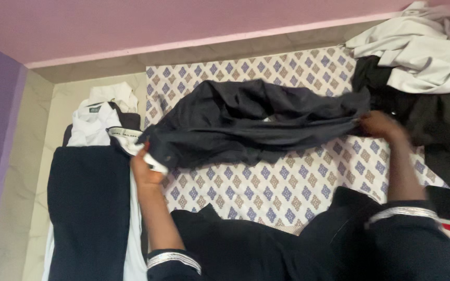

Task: The person lays a pair of black trousers flat on a patterned mat, smooths the fabric, and uses a red electric iron to press the legs and waist area. The person adjusts the trousers and continues ironing different sections.

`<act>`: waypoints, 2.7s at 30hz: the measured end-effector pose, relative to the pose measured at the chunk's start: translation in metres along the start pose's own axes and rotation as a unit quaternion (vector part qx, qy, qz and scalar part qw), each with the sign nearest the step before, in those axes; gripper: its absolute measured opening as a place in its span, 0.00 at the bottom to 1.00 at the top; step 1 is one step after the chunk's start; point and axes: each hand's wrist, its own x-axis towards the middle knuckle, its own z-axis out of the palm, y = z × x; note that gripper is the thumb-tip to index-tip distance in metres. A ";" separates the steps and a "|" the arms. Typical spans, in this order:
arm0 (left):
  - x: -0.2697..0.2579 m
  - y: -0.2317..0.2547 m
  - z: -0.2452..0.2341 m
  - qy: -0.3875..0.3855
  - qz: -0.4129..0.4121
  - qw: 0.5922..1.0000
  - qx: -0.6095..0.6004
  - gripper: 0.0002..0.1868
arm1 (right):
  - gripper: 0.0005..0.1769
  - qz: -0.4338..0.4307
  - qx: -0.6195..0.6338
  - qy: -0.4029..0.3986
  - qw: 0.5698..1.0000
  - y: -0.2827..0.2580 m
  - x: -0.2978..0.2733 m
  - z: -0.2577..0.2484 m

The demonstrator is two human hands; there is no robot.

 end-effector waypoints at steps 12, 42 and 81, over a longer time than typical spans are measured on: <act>0.069 0.126 0.074 0.068 0.199 0.949 0.236 0.32 | 0.22 -0.185 0.097 0.431 0.878 -0.052 -0.117 -0.077; 0.110 -0.053 -0.112 0.202 -0.012 0.911 0.358 0.50 | 0.48 0.126 0.297 0.339 0.884 0.071 -0.111 0.102; -0.012 0.014 -0.058 0.210 0.430 0.817 0.323 0.34 | 0.46 0.139 0.531 0.314 0.774 0.072 -0.125 0.111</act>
